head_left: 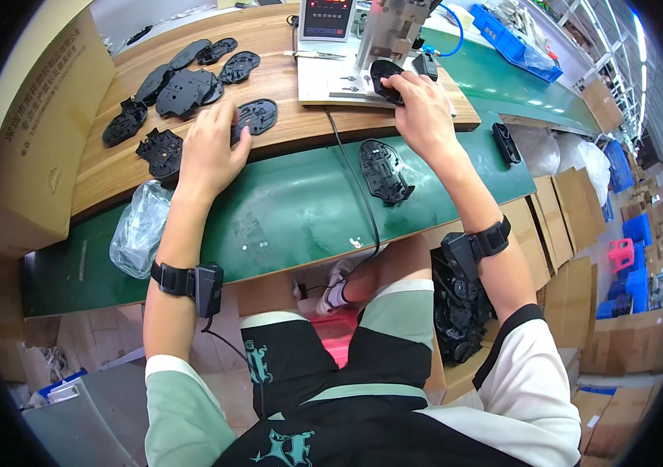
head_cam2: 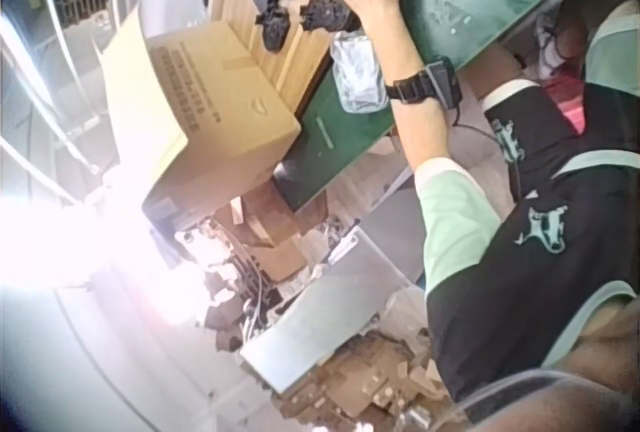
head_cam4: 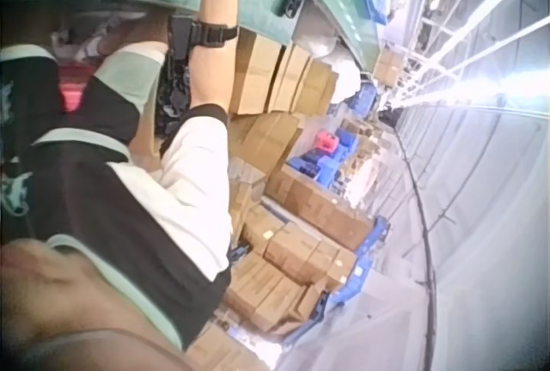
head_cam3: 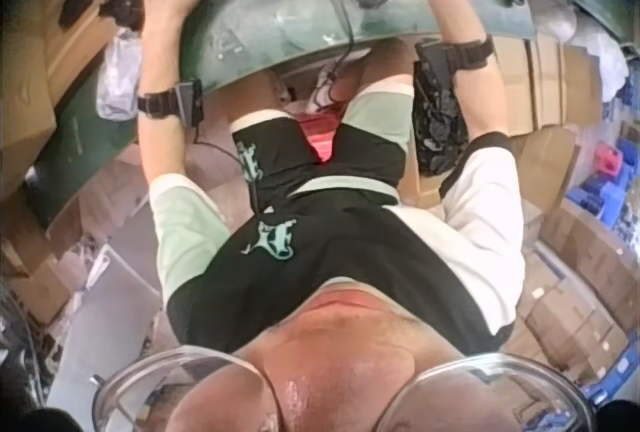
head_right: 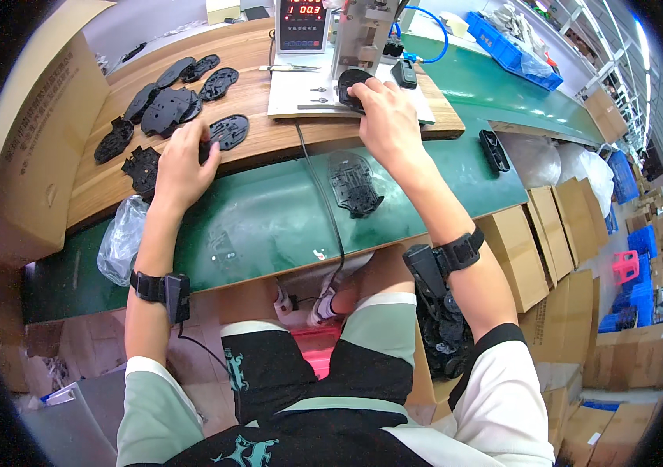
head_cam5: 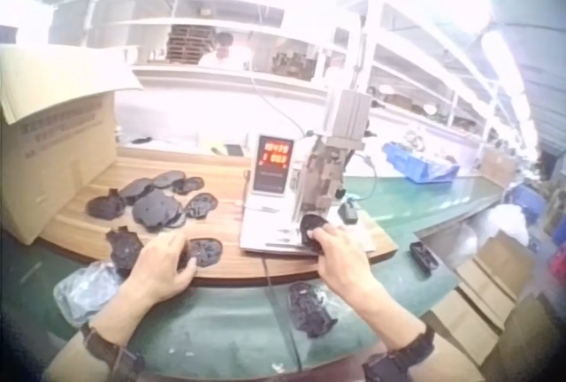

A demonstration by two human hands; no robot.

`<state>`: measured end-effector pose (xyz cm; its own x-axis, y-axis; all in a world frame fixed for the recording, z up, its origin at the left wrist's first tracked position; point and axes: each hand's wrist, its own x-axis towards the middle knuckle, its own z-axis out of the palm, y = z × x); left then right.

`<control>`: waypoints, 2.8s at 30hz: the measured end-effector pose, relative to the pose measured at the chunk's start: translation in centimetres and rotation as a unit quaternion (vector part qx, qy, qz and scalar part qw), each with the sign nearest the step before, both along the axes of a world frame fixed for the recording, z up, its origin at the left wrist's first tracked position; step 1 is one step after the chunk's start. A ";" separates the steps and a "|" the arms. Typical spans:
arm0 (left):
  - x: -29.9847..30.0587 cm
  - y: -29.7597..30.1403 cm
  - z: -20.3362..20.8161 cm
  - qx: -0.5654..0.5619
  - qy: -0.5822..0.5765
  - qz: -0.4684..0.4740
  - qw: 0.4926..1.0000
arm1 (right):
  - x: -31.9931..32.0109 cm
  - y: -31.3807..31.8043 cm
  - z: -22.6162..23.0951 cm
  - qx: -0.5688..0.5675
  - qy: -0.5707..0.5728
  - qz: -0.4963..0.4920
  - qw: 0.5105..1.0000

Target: Assembling plastic electronic components using a pneumatic press at a factory workstation.

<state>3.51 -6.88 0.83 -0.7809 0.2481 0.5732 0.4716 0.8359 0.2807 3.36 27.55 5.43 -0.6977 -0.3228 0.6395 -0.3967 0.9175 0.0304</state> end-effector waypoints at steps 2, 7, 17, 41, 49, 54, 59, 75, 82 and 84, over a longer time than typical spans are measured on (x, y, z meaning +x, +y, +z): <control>0.2 0.2 0.1 -0.011 0.007 -0.017 1.000 | 0.1 0.0 -0.1 -0.007 0.001 -0.001 1.000; 0.3 0.6 -0.1 -0.005 0.006 -0.120 0.993 | 0.1 -0.2 -0.3 -0.012 0.002 -0.007 1.000; 0.7 1.6 0.1 0.027 0.004 -0.191 0.981 | 0.2 -0.3 -0.3 -0.013 -0.001 -0.024 1.000; 0.6 1.8 -0.1 0.069 0.045 -0.188 0.979 | 0.2 -0.2 -0.2 -0.026 -0.016 -0.024 0.999; 1.0 1.7 0.2 0.106 -0.077 -0.126 0.983 | 0.2 -0.3 -0.1 -0.023 -0.010 -0.012 1.000; 0.5 0.5 -0.1 -0.016 0.064 0.190 0.979 | 0.2 -0.2 -0.1 -0.021 -0.016 -0.019 0.999; 0.7 -0.1 -1.7 -0.118 0.019 0.321 0.940 | 0.0 -0.4 -0.1 -0.012 -0.014 -0.017 1.000; 0.8 0.5 -0.4 -0.062 0.000 0.055 0.997 | 10.1 3.7 -4.6 -0.153 -0.003 -0.008 0.988; 0.2 0.2 -1.7 -0.058 0.031 0.019 0.998 | 10.4 0.8 -3.3 -0.116 -0.029 0.004 0.993; 0.1 0.1 -1.5 -0.055 0.017 0.015 0.998 | 8.7 -2.7 -1.4 -0.132 -0.010 0.045 0.990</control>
